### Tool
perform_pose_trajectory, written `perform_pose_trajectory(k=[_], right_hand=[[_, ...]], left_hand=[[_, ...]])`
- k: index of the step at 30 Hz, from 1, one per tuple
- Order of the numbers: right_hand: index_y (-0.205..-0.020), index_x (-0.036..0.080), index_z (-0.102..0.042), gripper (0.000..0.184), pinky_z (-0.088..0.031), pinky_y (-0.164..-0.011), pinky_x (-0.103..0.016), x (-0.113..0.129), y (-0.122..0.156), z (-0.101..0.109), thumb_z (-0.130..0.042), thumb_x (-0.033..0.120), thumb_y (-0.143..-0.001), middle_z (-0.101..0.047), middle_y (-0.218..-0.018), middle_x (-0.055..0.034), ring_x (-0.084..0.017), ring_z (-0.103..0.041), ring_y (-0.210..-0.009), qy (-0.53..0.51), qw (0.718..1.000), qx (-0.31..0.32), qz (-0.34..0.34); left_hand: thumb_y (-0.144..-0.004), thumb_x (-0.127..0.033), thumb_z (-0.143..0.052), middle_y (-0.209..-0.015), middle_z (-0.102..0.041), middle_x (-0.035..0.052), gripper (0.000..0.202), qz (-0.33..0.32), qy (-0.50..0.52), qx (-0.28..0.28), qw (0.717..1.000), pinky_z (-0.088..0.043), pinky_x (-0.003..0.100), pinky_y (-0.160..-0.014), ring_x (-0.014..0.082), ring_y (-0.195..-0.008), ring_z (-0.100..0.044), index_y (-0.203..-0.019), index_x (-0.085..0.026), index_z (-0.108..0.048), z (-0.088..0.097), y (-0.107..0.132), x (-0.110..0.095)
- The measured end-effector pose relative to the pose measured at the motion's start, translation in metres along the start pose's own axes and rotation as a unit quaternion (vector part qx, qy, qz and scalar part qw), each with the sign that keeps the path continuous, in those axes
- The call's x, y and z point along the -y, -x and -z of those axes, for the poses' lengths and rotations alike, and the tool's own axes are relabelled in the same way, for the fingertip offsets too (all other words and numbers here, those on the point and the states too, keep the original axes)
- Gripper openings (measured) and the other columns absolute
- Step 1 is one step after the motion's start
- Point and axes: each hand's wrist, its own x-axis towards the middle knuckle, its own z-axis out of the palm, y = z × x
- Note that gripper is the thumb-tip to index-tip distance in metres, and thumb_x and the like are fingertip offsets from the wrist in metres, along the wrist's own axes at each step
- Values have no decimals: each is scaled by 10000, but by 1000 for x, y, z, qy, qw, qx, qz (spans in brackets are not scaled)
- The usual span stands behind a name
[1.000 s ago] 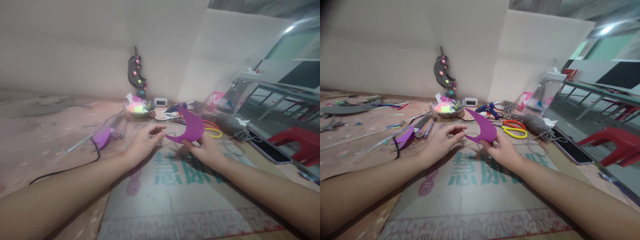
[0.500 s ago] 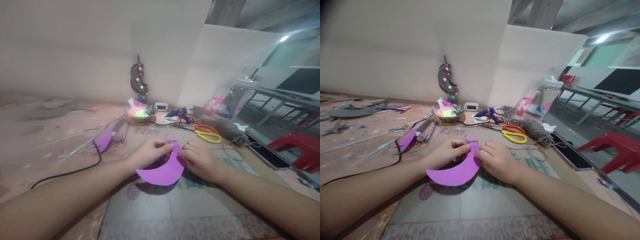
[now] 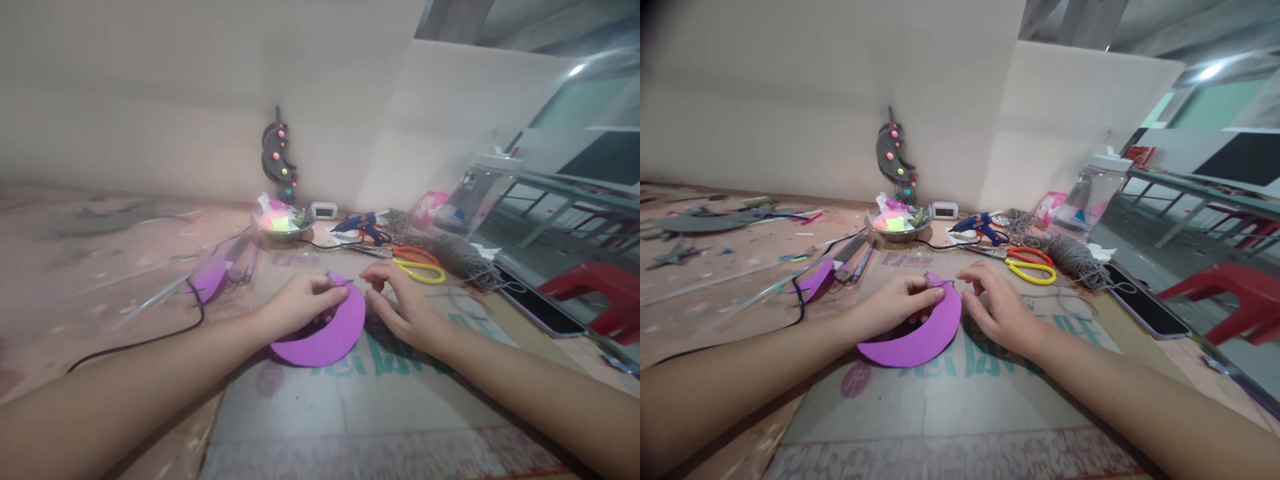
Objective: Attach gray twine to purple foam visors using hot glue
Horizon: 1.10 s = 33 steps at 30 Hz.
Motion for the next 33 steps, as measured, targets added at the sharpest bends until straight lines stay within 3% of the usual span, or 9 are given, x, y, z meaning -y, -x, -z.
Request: perform_pose_trajectory(k=[3, 6, 9, 12, 14, 16, 21, 27, 33], right_hand=[[-1256, 228, -498, 315, -489, -785, -361, -2, -3, -2, -509, 257, -943, -596, -1088, -85, -159, -553, -816, -79, 991, 30, -106], [-1360, 239, -428, 474, -521, -711, -322, -1, -4, -7, -555, 345, -915, -598, -1204, -108, -142, -588, -786, -242, 944, 68, -213], [-1352, 215, -451, 533, -519, -688, -295, 4, -5, -10, -620, 336, -861, -637, -1008, -63, -147, -609, -779, -295, 916, 94, -256], [-1095, 187, -611, 296, -486, -638, -276, 10, -6, -8, -638, 324, -834, -620, -813, -18, -146, -582, -722, -251, 923, 122, -264], [-877, 179, -616, 161, -460, -597, -261, 11, -7, -7, -621, 336, -837, -608, -751, -12, -137, -550, -676, -236, 926, 127, -267], [-776, 182, -576, 180, -439, -577, -248, 9, -7, -6, -598, 344, -852, -586, -713, -2, -127, -524, -648, -222, 928, 119, -273], [-768, 192, -540, 222, -411, -588, -239, 2, -4, -8, -599, 382, -869, -550, -713, 18, -120, -501, -656, -205, 932, 104, -279], [-776, 183, -543, 245, -389, -568, -238, 2, -3, -10, -614, 398, -871, -537, -695, 21, -114, -476, -639, -181, 940, 120, -263], [-773, 211, -453, 277, -401, -568, -256, 3, -5, 2, -494, 426, -943, -473, -694, 25, -123, -460, -618, -173, 962, -30, -210]], left_hand=[[-847, -518, -583, -556, -535, -39, 381, 3, -9, -1, 1000, -328, 208, -470, 76, -472, -448, -725, -157, -577, -2, 1, 0], [-844, -534, -575, -560, -542, -31, 402, 0, -20, 1, 1000, -336, 213, -475, 85, -481, -458, -701, -159, -567, -3, 3, 1], [-852, -532, -563, -558, -538, -30, 412, -10, -31, 4, 999, -332, 214, -482, 82, -483, -449, -681, -157, -563, -3, 3, 1], [-847, -524, -570, -561, -537, -35, 392, -5, -28, 4, 1000, -324, 210, -474, 82, -481, -445, -710, -157, -575, -3, 3, 1], [-840, -530, -577, -564, -543, -31, 396, -3, -28, 6, 1000, -325, 211, -473, 85, -483, -450, -718, -154, -584, -3, 3, 1], [-840, -519, -581, -574, -545, -31, 380, -5, -15, 15, 1000, -331, 209, -475, 85, -490, -455, -742, -152, -597, -2, 2, 1], [-836, -443, -610, -583, -524, -47, 290, -10, 26, 21, 999, -327, 190, -470, 73, -499, -447, -774, -159, -599, 0, 0, 0], [-834, -383, -596, -558, -532, -47, 247, 8, 4, 2, 1000, -323, 190, -462, 70, -473, -443, -727, -163, -558, -2, 0, -3], [-832, -422, -589, -568, -542, -47, 267, 20, -14, -19, 1000, -327, 195, -455, 78, -472, -458, -747, -172, -549, -2, 0, -1]])
